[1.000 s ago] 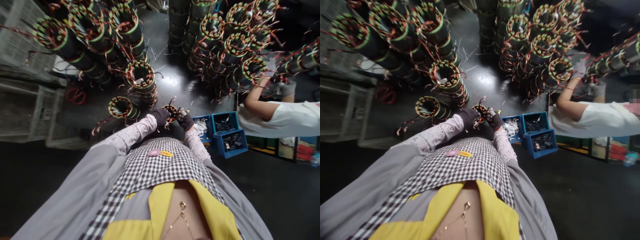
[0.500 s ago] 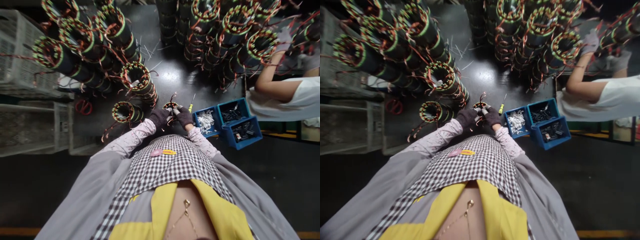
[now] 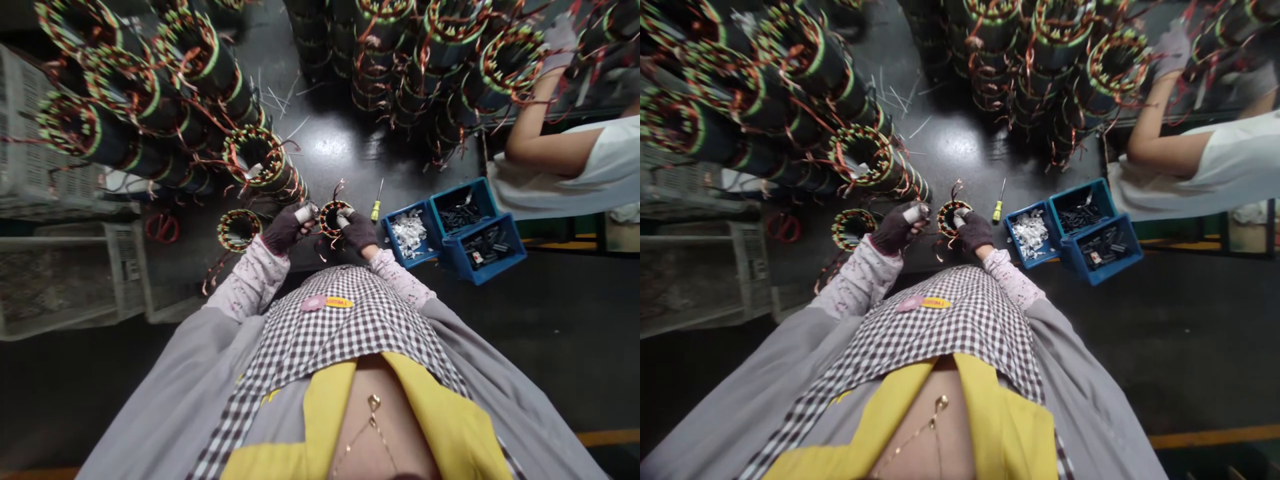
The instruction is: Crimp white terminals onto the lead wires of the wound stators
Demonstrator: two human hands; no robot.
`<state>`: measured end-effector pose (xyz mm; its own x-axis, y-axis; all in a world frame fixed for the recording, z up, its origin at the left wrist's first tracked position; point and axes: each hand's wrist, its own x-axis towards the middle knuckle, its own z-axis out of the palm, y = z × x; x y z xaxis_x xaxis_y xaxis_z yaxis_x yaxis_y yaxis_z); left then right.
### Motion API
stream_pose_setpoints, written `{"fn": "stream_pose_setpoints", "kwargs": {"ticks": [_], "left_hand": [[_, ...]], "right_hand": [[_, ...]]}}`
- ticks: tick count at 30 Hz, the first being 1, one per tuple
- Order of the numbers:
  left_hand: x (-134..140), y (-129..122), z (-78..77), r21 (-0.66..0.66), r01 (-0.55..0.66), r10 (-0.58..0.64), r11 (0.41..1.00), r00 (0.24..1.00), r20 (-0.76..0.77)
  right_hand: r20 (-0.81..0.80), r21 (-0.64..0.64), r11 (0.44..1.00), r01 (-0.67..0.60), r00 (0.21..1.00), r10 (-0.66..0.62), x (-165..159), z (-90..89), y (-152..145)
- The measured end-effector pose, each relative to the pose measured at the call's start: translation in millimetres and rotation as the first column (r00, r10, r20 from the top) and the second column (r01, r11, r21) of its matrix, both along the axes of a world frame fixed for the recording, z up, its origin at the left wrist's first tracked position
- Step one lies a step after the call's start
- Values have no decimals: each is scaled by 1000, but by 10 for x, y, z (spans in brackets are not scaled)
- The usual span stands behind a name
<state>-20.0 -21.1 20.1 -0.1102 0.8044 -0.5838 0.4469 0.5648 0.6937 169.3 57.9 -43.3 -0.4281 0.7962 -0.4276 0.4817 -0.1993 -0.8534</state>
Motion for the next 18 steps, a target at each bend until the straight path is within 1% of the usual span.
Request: {"fn": "stream_pose_setpoints", "kwargs": {"ticks": [1,2,3,4,5,6,7,9,10,11,12,13,14,15,16,17,18], "left_hand": [[-9,-13,7,-2,-52,52,999,996,79],[4,-27,0,-14,-77,78,997,986,148],[34,-40,-18,-28,-76,80,997,976,201],[77,-51,-45,-42,-67,76,997,965,250],[126,-60,-74,-51,-67,79,996,953,292],[176,-66,-100,-57,-76,91,995,941,327],[220,-69,-120,-62,-85,102,994,929,356],[279,-67,-135,-72,-73,96,995,912,399],[292,-60,-133,-68,-55,78,996,907,413],[294,-49,-130,-47,-42,57,998,909,414],[290,-34,-129,-5,-37,36,999,922,386],[283,-15,-136,53,-33,15,998,949,314],[278,7,-152,119,6,-29,993,981,191],[283,31,-180,173,83,-91,981,995,39],[302,56,-218,198,176,-157,964,982,-107],[341,81,-264,193,280,-233,940,944,-232],[402,108,-314,164,377,-310,912,893,-327]], "right_hand": [[-108,-94,995,16,994,-26,20,59,3],[-225,-183,983,8,973,-50,41,127,2],[-338,-251,968,-20,939,-69,56,198,-2],[-430,-287,956,-57,899,-75,65,271,-10],[-494,-293,951,-96,867,-65,64,338,-17],[-527,-279,952,-128,849,-40,56,398,-20],[-531,-256,954,-154,847,-6,44,447,-17],[-496,-217,960,-180,867,50,29,500,24],[-476,-202,965,-166,878,51,39,500,64],[-463,-190,974,-123,886,21,68,480,116],[-453,-180,983,-47,891,-40,115,440,173],[-437,-168,984,61,890,-130,178,380,231],[-406,-148,971,189,884,-234,251,304,279],[-354,-116,947,300,878,-321,323,214,312],[-290,-76,924,374,879,-380,385,117,324],[-221,-36,912,408,887,-406,424,17,314],[-160,-6,918,395,906,-391,433,-79,286]]}}
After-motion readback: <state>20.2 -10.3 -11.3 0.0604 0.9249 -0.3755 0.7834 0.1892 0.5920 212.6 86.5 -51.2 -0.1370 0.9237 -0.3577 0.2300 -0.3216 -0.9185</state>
